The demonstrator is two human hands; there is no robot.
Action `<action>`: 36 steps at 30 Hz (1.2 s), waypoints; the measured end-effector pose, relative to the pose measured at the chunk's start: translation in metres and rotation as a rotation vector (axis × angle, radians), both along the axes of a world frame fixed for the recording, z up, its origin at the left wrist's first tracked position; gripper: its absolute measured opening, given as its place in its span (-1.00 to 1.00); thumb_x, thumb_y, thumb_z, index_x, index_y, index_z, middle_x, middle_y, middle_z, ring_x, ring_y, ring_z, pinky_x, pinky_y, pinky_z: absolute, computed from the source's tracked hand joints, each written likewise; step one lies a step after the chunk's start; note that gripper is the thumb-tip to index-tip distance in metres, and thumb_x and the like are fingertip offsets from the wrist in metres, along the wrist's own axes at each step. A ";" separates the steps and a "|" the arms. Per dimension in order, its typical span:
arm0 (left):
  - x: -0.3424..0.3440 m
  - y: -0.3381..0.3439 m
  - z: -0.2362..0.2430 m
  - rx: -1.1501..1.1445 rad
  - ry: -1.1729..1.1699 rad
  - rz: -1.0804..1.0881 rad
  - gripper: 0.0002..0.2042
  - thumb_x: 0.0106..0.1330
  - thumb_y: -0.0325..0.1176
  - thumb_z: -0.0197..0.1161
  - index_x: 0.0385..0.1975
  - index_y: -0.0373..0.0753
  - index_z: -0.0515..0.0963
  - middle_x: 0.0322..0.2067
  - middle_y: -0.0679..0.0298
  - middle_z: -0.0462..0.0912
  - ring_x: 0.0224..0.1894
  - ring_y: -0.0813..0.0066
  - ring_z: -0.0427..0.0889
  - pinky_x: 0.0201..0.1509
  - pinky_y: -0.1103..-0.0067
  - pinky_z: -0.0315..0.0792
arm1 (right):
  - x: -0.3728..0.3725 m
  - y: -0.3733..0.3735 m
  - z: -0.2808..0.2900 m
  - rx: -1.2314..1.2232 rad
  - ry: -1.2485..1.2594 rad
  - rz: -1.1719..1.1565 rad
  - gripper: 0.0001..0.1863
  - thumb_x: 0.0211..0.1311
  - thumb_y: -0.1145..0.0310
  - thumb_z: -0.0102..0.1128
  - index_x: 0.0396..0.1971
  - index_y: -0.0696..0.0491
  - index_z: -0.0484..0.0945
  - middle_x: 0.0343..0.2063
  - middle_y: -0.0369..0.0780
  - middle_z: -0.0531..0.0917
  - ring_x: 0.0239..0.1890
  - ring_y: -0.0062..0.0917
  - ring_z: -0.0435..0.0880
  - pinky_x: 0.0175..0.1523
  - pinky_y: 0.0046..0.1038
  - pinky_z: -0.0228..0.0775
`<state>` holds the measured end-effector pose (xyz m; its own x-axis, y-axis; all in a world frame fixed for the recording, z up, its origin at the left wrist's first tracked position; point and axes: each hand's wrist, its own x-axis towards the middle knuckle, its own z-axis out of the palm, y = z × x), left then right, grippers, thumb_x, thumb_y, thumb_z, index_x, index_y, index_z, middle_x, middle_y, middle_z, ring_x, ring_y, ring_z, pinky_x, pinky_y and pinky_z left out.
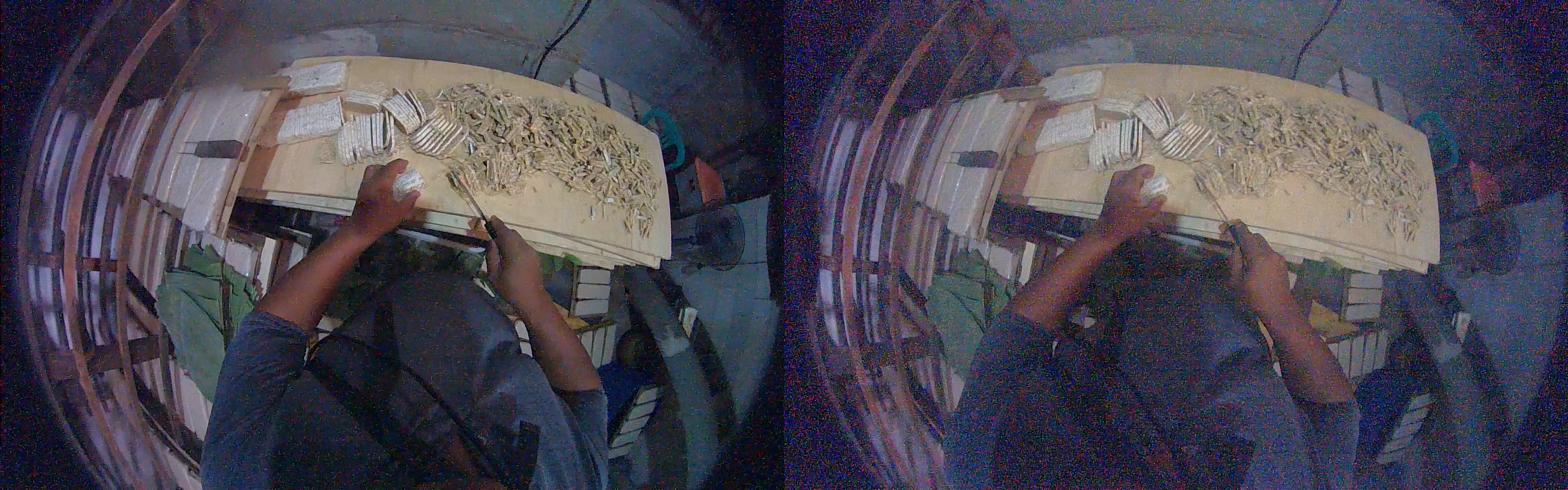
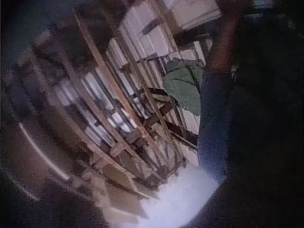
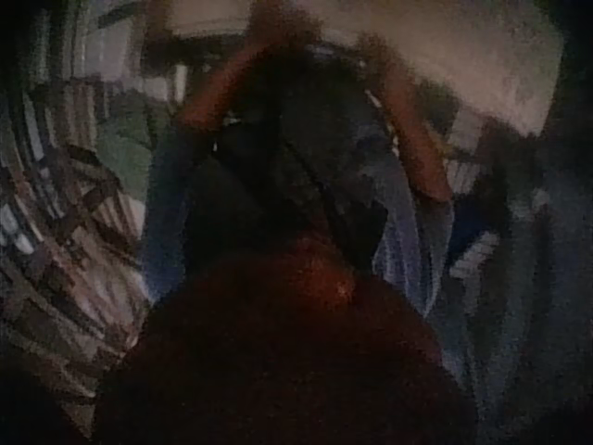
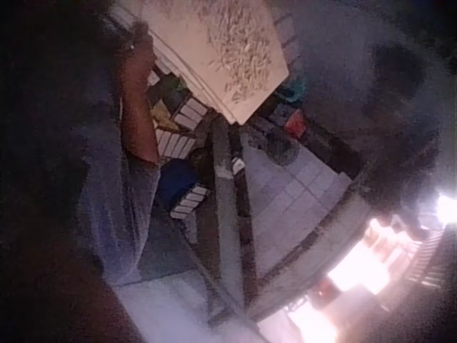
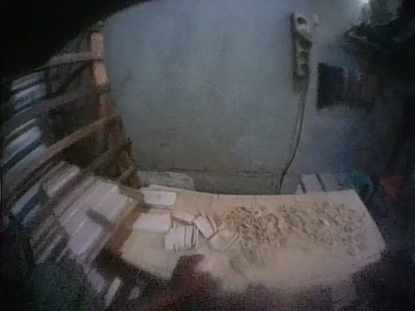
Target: The person uses a knife to slice a stack of white rectangular blocks into thin strips on a wooden workbench. The person holds the block with the left hand and cuts with the right hand, accumulating a pile of shavings and strips on the table.
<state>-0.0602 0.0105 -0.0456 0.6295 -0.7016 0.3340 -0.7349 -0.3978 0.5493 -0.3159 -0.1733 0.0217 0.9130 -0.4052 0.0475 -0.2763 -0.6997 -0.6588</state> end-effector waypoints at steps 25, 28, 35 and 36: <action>-0.006 -0.014 -0.008 -0.015 0.020 -0.227 -0.58 0.15 -0.34 0.52 0.00 -0.27 0.57 -0.02 0.00 0.65 0.05 -0.10 0.58 0.19 0.13 0.51 | 0.026 0.029 -0.004 -0.014 -0.021 0.020 -0.42 0.43 0.40 0.13 0.43 -0.01 0.34 -0.03 0.10 0.68 -0.17 0.10 0.75 -0.04 0.00 0.64; -0.008 -0.014 -0.003 -0.077 -0.098 -0.257 -0.65 0.17 -0.36 0.51 -0.07 -0.27 0.60 -0.06 0.03 0.66 0.02 -0.06 0.59 0.14 0.16 0.52 | 0.026 0.027 -0.004 0.011 -0.032 -0.016 -0.46 0.45 0.39 0.12 0.40 -0.02 0.36 -0.04 0.10 0.69 -0.13 0.10 0.75 -0.03 0.01 0.64; -0.011 -0.014 0.003 -0.028 -0.238 -0.331 -0.83 0.27 -0.43 0.37 -0.17 -0.26 0.65 -0.16 0.10 0.65 -0.08 0.04 0.61 0.07 0.21 0.54 | 0.037 0.035 -0.015 -0.077 0.096 0.032 -0.41 0.39 0.44 0.21 0.42 0.01 0.39 -0.11 0.04 0.70 -0.24 0.06 0.75 -0.16 0.01 0.63; -0.013 -0.015 0.005 -0.021 -0.232 -0.327 -0.84 0.28 -0.43 0.35 -0.17 -0.26 0.66 -0.17 0.11 0.64 -0.09 0.05 0.61 0.06 0.21 0.54 | 0.041 0.035 -0.018 -0.077 0.085 0.037 -0.39 0.38 0.43 0.21 0.42 0.00 0.38 -0.11 0.04 0.70 -0.25 0.07 0.75 -0.18 0.02 0.63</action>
<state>-0.0728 -0.0043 -0.0410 0.2798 -0.8442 0.4572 -0.9264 -0.1126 0.3592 -0.2754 -0.1381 0.0036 0.9295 -0.3689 -0.0013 -0.3018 -0.7584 -0.5777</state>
